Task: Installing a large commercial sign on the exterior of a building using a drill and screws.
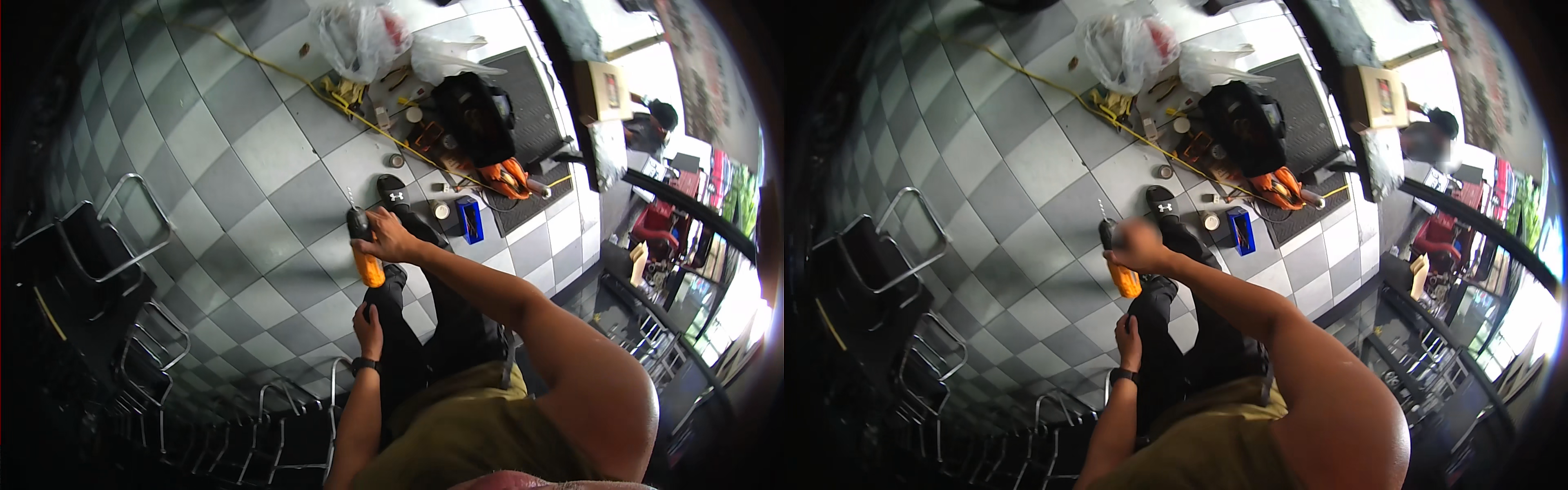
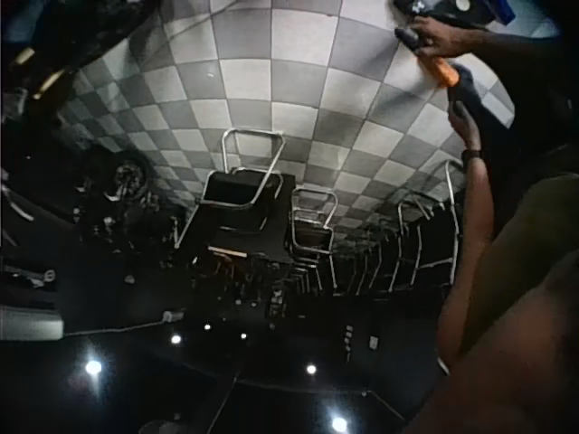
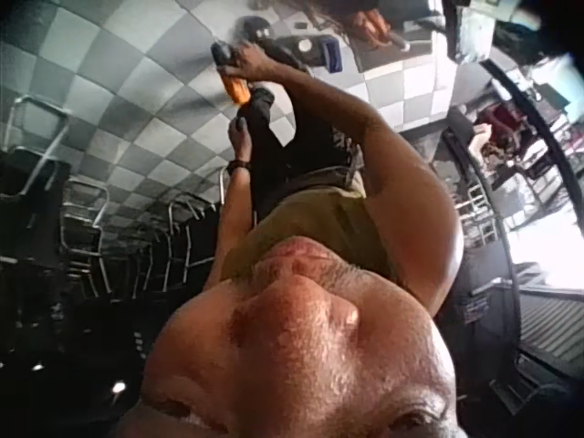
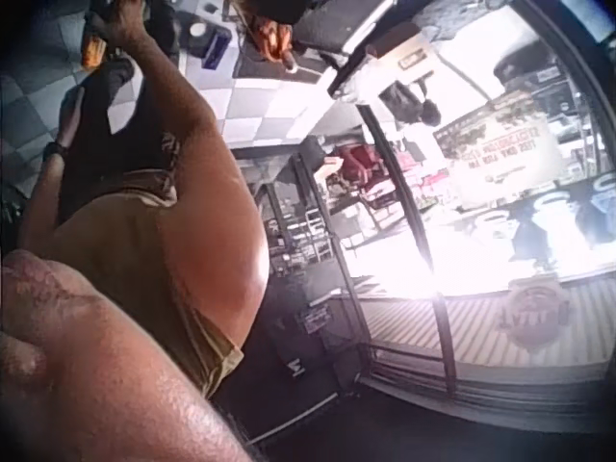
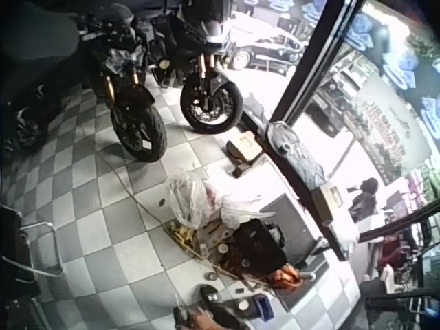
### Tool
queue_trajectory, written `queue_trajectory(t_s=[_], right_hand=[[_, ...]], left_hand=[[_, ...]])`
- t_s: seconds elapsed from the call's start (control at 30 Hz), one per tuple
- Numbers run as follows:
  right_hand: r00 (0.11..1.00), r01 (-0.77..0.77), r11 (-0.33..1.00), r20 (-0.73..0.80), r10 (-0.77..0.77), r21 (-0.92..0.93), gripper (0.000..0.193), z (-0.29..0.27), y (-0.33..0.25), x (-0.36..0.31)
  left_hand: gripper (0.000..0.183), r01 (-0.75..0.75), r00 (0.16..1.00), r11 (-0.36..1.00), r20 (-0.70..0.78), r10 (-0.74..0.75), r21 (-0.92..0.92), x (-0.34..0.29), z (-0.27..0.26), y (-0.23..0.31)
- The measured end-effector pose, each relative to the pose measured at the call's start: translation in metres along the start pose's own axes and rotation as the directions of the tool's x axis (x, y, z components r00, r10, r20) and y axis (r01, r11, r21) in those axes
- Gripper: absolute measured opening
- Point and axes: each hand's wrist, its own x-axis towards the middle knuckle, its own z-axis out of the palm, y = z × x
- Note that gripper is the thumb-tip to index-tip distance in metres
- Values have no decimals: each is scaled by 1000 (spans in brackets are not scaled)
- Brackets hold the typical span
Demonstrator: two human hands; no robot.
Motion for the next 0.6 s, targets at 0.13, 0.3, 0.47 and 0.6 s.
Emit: queue_trajectory(t_s=[0.13, 0.3, 0.47, 0.6], right_hand=[[974, -128, 989, -177, 140, 79, 55, -60, -69, -107], [903, -291, 955, -344, 256, -55, 68, -90, -143, -223], [832, -231, 952, -467, 301, 201, 64, -78, -146, -330], [840, 12, 988, -537, 74, 156, 60, -50, -143, -429]], left_hand=[[62, 290, 876, 567, 453, 167, -771, -48, -57, 126], [59, 129, 630, 826, 689, 359, -549, -126, -83, 219], [44, -159, 533, 884, 715, 452, -440, -202, -89, 230], [30, -83, 511, 887, 744, 429, -455, -243, -99, 227]])
